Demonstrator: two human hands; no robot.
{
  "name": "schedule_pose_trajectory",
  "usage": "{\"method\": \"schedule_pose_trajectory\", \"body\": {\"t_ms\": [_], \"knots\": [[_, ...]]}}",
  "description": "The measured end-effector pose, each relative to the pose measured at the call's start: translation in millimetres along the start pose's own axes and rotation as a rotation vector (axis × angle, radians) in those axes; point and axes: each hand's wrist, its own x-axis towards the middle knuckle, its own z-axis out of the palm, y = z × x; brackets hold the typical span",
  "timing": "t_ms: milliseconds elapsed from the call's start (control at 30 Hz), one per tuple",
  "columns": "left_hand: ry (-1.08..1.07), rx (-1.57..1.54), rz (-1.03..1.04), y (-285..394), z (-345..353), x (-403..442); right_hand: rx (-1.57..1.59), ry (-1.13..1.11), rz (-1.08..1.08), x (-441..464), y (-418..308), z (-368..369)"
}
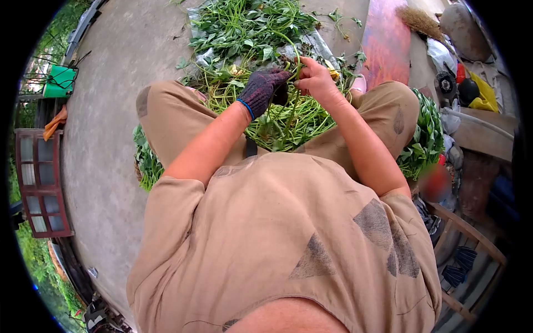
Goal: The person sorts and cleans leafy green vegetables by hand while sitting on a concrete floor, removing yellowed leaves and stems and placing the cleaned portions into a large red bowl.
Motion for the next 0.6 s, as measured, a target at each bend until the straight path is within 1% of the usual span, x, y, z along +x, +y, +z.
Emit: {"method": "schedule_pose_trajectory", "body": {"t_ms": [67,167,200,233,300,333,367,400,500,567,600], "knots": [[0.05,0.067,-0.098,20.5,9.2,-8.4,-0.003,0.02,-0.03,-1.1,-0.5,2.6],[-0.028,1.27,0.778,-4.5,-18.4,14.2,-0.178,0.043,-0.145,-3.2,2.3,4.1],[0.098,1.401,0.688,-3.3,-20.0,13.5,-0.156,0.043,-0.189,-4.1,4.0,5.2],[0.176,1.434,0.807,-6.6,-30.2,20.1,-0.057,0.018,-0.145,-7.2,-0.5,5.0],[0.407,1.216,0.487,-12.0,-60.2,37.6,0.144,-0.031,-0.062,-12.8,-13.8,1.5],[0.396,1.028,0.383,-7.7,-77.6,39.0,0.154,-0.045,-0.07,-13.7,-15.9,-2.7],[0.352,0.602,0.112,-12.0,-83.2,42.5,0.165,-0.018,-0.073,-13.2,-18.1,-5.8],[0.417,0.181,-0.138,6.0,-70.6,30.3,0.18,0.012,-0.07,-14.6,-18.3,-8.0],[0.102,-0.058,-0.081,6.2,-19.0,-0.9,0.209,0.057,-0.085,-8.7,-8.1,-9.5],[-0.004,-0.12,-0.043,-10.3,3.6,-9.4,0.204,0.056,-0.099,-1.8,-1.4,-8.4],[-0.062,-0.216,-0.083,-7.0,14.5,-18.7,0.184,0.056,-0.119,1.8,1.9,-8.2]]}}
